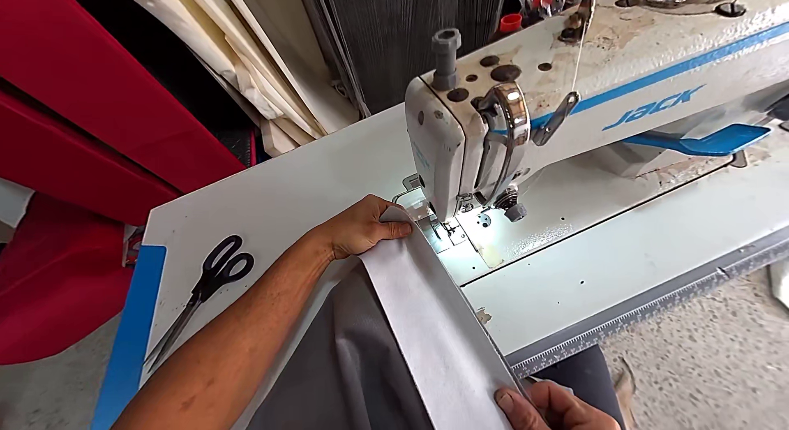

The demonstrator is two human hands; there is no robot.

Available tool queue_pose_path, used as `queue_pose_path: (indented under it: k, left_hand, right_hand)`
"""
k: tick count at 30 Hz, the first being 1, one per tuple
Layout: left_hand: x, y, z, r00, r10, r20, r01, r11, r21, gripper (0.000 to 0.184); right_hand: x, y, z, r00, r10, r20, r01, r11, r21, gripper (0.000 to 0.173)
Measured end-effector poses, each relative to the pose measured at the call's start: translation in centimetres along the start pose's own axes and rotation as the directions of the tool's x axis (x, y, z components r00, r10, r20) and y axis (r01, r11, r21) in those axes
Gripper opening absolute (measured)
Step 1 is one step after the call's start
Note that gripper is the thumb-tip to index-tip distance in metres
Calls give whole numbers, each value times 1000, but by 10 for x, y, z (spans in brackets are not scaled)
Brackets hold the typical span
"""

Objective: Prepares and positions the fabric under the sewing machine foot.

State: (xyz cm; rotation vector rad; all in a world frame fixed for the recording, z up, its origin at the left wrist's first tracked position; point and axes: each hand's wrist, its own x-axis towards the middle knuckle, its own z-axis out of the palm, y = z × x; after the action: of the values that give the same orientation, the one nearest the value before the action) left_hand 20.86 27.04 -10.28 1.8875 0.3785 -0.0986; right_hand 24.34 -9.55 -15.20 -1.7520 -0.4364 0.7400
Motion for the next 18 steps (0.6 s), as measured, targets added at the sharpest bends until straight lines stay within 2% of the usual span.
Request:
queue_pose_path:
  k: [2, 6, 8, 13, 18]
  left_hand:
    - [-3, 1, 2, 999, 35, -24, -36, 999, -17, 13]
    - [-11, 10, 0, 990, 122, -71, -120, 992, 31, 15]
    - [-16, 15, -2, 985, 151, -87, -147, 988, 45, 14]
    - [-26, 21, -4, 979, 172, -113, -164, 984, 73, 14]
    - [-34, 25, -6, 983, 165, -81, -157, 984, 88, 16]
  right_hand:
    - [-2, -3, -3, 1000, 18, 25, -20, 998, 54, 13]
    - [-4, -7, -14, 974, -14, 228, -21, 988, 152, 12]
    - [-6, -7, -14, 975, -43, 219, 12, 990, 142, 4]
    - [-11, -3, -8, 988, -39, 149, 20, 992, 128, 12]
    - [-17, -2, -6, 993, -45, 105, 34, 994, 105, 21]
